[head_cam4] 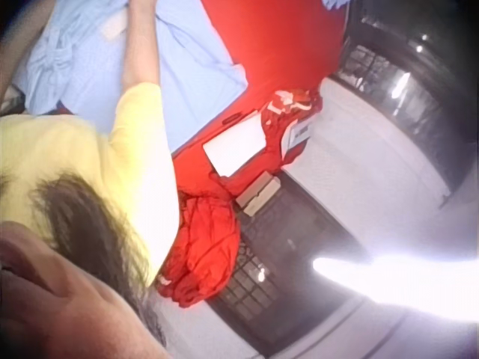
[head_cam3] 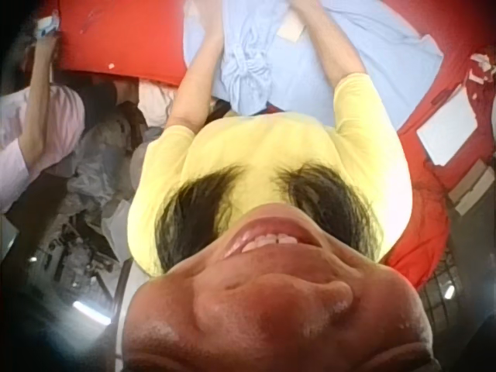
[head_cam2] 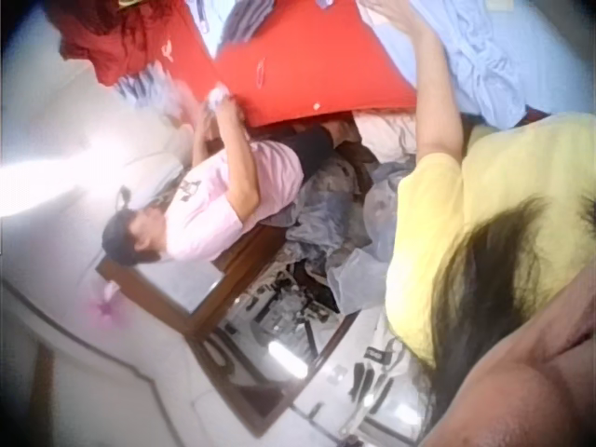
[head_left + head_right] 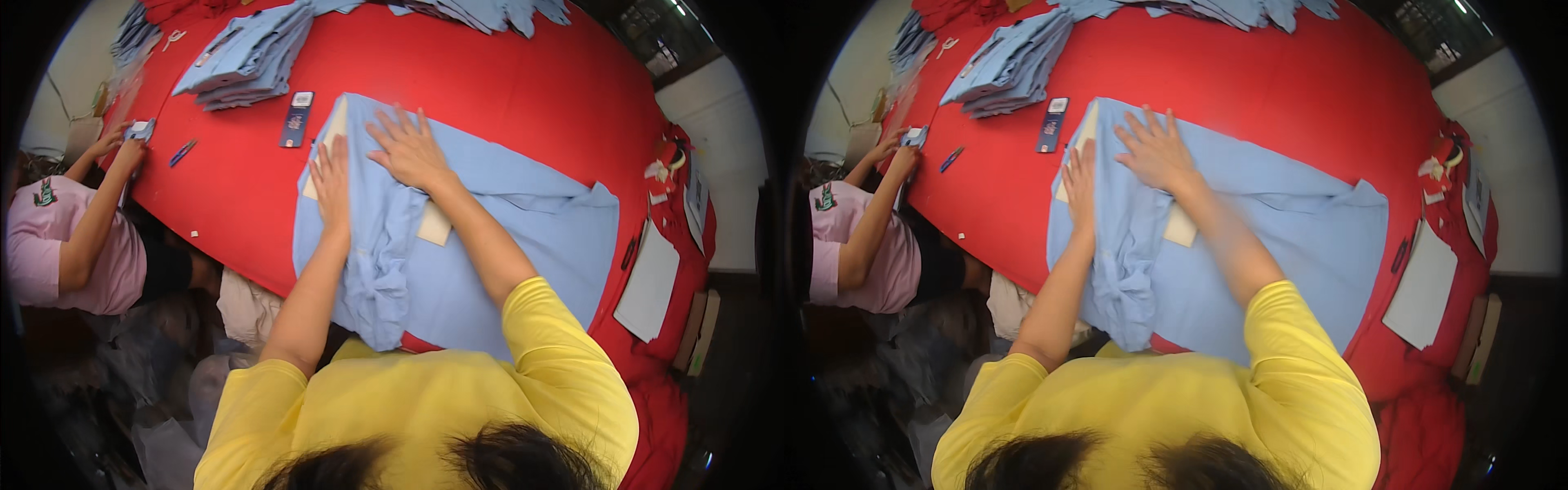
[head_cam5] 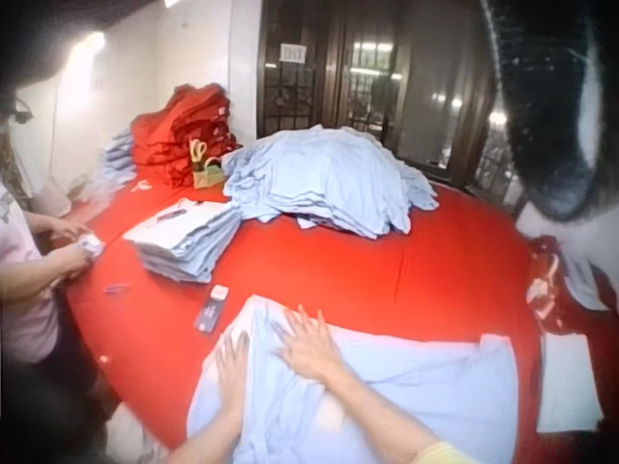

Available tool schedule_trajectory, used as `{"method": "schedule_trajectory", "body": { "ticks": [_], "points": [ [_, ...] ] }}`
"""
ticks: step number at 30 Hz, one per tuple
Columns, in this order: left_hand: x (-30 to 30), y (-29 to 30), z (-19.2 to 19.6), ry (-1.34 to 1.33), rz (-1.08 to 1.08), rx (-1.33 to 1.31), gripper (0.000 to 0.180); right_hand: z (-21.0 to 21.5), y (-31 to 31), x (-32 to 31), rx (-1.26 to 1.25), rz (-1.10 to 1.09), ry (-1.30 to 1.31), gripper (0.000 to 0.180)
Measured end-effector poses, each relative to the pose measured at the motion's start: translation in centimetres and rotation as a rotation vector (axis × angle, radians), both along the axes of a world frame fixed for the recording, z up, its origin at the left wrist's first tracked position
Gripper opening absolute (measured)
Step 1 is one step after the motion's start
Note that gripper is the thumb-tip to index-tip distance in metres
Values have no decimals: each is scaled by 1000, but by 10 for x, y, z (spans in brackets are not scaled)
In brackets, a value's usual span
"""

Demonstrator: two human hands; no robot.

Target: The person folds light blue shirts one by one on a red surface, using a cardboard template to ensure consistent folding size, and places each finished garment onto a stack.

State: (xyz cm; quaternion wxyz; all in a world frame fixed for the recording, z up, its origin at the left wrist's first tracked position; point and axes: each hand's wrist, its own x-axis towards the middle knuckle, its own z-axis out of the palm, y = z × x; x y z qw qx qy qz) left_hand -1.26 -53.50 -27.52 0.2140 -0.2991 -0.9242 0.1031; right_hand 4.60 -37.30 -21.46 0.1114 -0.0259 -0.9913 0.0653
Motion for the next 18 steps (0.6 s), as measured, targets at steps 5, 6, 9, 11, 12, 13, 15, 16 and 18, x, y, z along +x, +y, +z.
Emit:
{"method": "schedule_trajectory", "body": {
  "ticks": [5, 6, 9, 11, 12, 13, 15, 16, 18],
  "points": [
    [-1, 7, 13, 101, -56, 44, 69, 28, 12, 42, -636, 59, -88, 39],
    [-6, 2, 10, 123, -88, -5, 69, 42, 27, 60, -901, 47, -170, 37],
    [7, -3, 23, -159, -279, 265, 68, 41, 122, 153, -118, -508, 205, 51],
    [13, 1, 38, -301, -359, 373, 60, 20, 184, 237, 157, -863, 123, 58],
    [14, 3, 45, -333, -399, 397, 55, 11, 201, 267, 147, -873, 119, 55],
    [15, 1, 47, -366, -430, 424, 51, 8, 210, 288, 138, -874, 114, 52],
    [12, 0, 47, -513, -461, 583, 42, 14, 222, 318, -46, -861, 118, 47],
    [10, -2, 47, -586, -471, 661, 39, 17, 224, 329, -139, -847, 123, 45],
    [-3, -10, 42, -620, -561, 704, 36, 19, 212, 346, -230, -775, 233, 44]
  ]
}}
